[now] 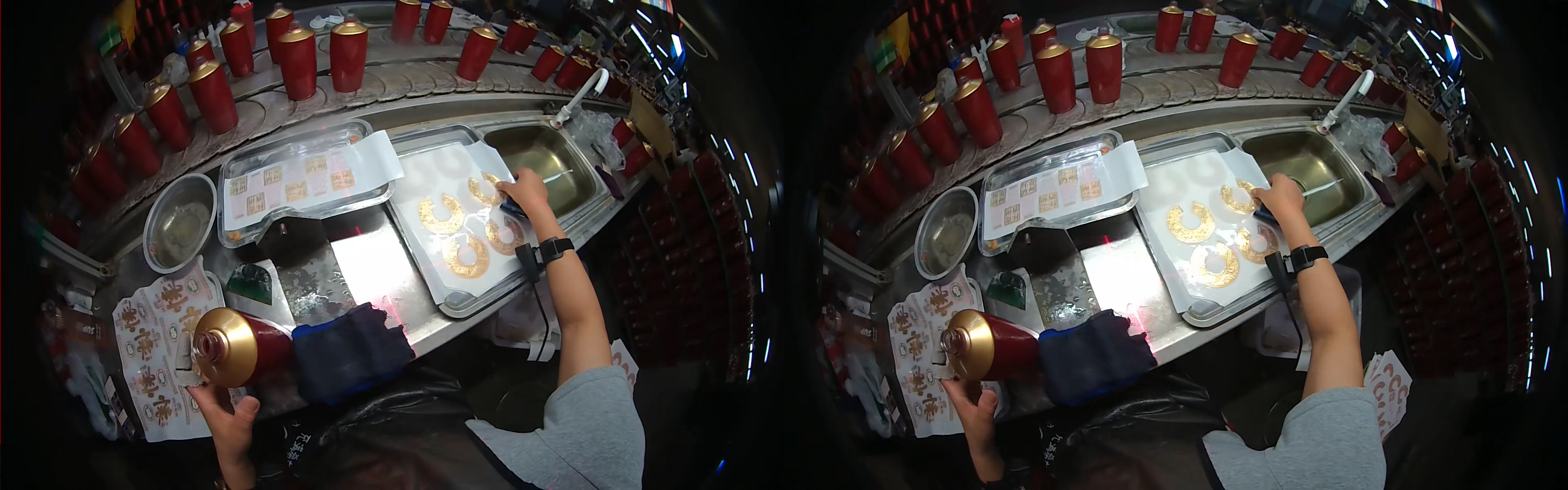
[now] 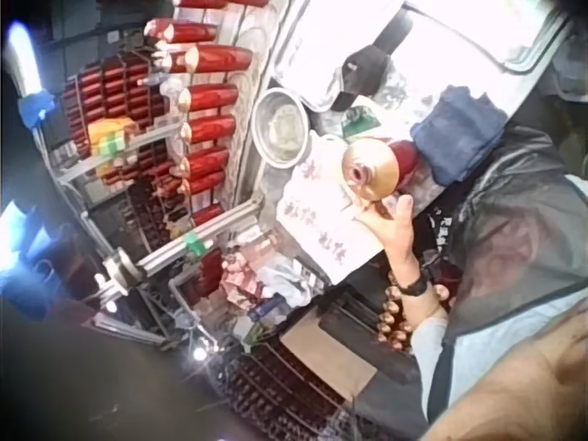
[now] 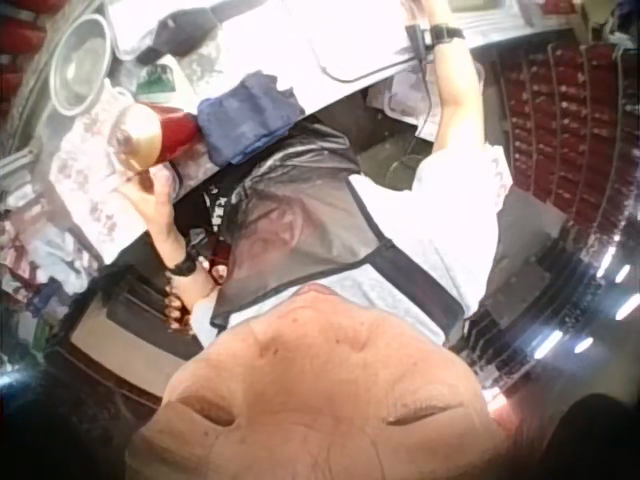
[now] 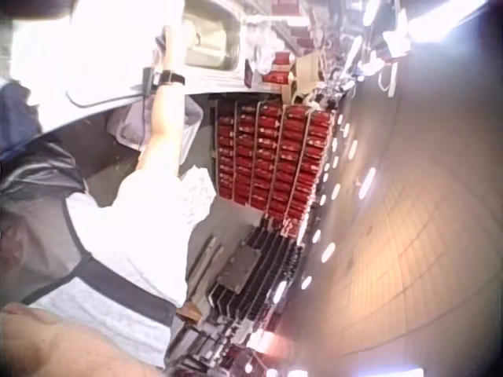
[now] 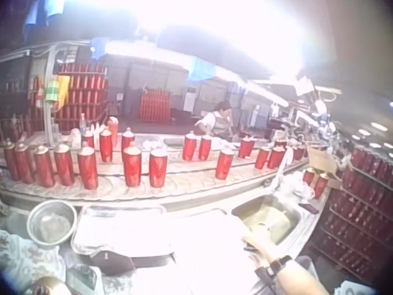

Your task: Applying decorative stickers and gold seals to red and gold ceramic liquor bottles on a production line.

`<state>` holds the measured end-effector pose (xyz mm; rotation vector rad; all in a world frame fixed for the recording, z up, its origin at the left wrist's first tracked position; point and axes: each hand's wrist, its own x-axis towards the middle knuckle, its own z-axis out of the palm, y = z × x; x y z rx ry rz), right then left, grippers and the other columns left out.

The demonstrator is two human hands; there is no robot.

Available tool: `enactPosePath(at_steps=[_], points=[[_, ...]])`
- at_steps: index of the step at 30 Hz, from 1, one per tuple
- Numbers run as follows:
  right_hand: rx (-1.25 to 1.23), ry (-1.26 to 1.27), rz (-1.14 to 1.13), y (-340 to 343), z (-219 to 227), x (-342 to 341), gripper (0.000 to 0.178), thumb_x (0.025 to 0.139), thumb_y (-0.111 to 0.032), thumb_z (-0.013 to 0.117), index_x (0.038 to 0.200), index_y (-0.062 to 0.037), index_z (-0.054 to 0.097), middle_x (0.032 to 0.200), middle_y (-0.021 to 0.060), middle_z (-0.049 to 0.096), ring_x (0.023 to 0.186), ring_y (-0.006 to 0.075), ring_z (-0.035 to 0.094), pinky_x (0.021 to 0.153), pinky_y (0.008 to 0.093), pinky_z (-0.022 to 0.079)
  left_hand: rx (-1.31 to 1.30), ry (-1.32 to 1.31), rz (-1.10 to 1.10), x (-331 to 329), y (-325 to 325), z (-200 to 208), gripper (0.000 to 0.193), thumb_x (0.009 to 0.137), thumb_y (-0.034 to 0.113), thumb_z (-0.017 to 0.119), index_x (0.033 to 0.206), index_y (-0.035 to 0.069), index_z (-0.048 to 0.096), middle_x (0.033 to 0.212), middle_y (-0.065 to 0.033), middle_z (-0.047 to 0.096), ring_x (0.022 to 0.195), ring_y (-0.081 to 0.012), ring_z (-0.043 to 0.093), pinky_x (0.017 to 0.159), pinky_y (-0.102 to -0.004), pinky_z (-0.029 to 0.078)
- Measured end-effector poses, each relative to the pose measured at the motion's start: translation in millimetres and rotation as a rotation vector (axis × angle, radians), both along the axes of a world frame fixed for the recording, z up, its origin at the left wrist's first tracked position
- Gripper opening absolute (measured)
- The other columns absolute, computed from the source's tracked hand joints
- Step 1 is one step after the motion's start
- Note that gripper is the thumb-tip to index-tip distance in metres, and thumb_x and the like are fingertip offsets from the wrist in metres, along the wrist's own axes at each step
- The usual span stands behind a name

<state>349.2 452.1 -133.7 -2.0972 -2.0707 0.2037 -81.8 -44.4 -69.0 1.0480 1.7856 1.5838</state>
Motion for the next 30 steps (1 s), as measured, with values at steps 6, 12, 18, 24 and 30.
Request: enactPosePath(at_steps=[6,12,18,24,30], points=[[0.010,0.024,0.045,-6.2,-1.1,-22.2,0.053,0.067,-0.046,0.081,0.096,-0.0018,0.075,0.091,0.0204,0.072,0.088,0.0363,0.070,0.079,0.0441,0.054,-0.120,-0.010,0.049,0.2,-9.8,-0.2,0.120,0.071,0.045,0.087,0.153,0.001,0.011,0.149,-0.0179,0.038,0.138,-0.0293,0.038,0.115,-0.0418,0.029],[0.111,0.132,0.093,22.6,-25.3,52.6,0.033,0.072,-0.030,0.079,0.088,-0.0011,0.074,0.078,0.0172,0.071,0.072,0.0297,0.070,0.066,0.0408,0.052,-0.163,0.053,-0.093,3.2,34.4,29.5,0.113,0.061,0.019,0.095,0.150,-0.004,0.028,0.151,-0.0191,0.040,0.136,-0.0273,0.045,0.114,-0.0412,0.036],[0.266,-0.108,0.018,-24.2,6.1,-7.8,0.021,0.084,-0.026,0.068,0.090,-0.0059,0.073,0.085,0.0167,0.071,0.081,0.0372,0.069,0.069,0.0460,0.052,-0.022,0.320,-0.044,6.5,30.6,10.1,0.111,0.065,0.023,0.095,0.148,-0.003,0.026,0.140,-0.0179,0.049,0.131,-0.0286,0.050,0.109,-0.0411,0.042],[0.290,-0.179,0.087,-4.1,-6.9,5.5,0.021,0.083,-0.028,0.067,0.085,-0.0078,0.070,0.088,0.0160,0.071,0.085,0.0378,0.068,0.072,0.0473,0.053,-0.085,0.142,-0.001,7.8,20.2,-12.4,0.093,0.071,0.002,0.088,0.142,-0.003,0.028,0.131,-0.0177,0.054,0.108,-0.0244,0.065,0.090,-0.0329,0.057],[0.006,-0.018,0.021,8.2,4.0,14.8,0.027,0.069,-0.031,0.082,0.076,-0.0077,0.070,0.082,0.0163,0.071,0.082,0.0358,0.070,0.073,0.0442,0.055,-0.126,-0.112,0.088,17.2,23.4,7.5,0.088,0.073,0.000,0.087,0.137,-0.003,0.027,0.120,-0.0178,0.057,0.097,-0.0249,0.069,0.083,-0.0350,0.061]])
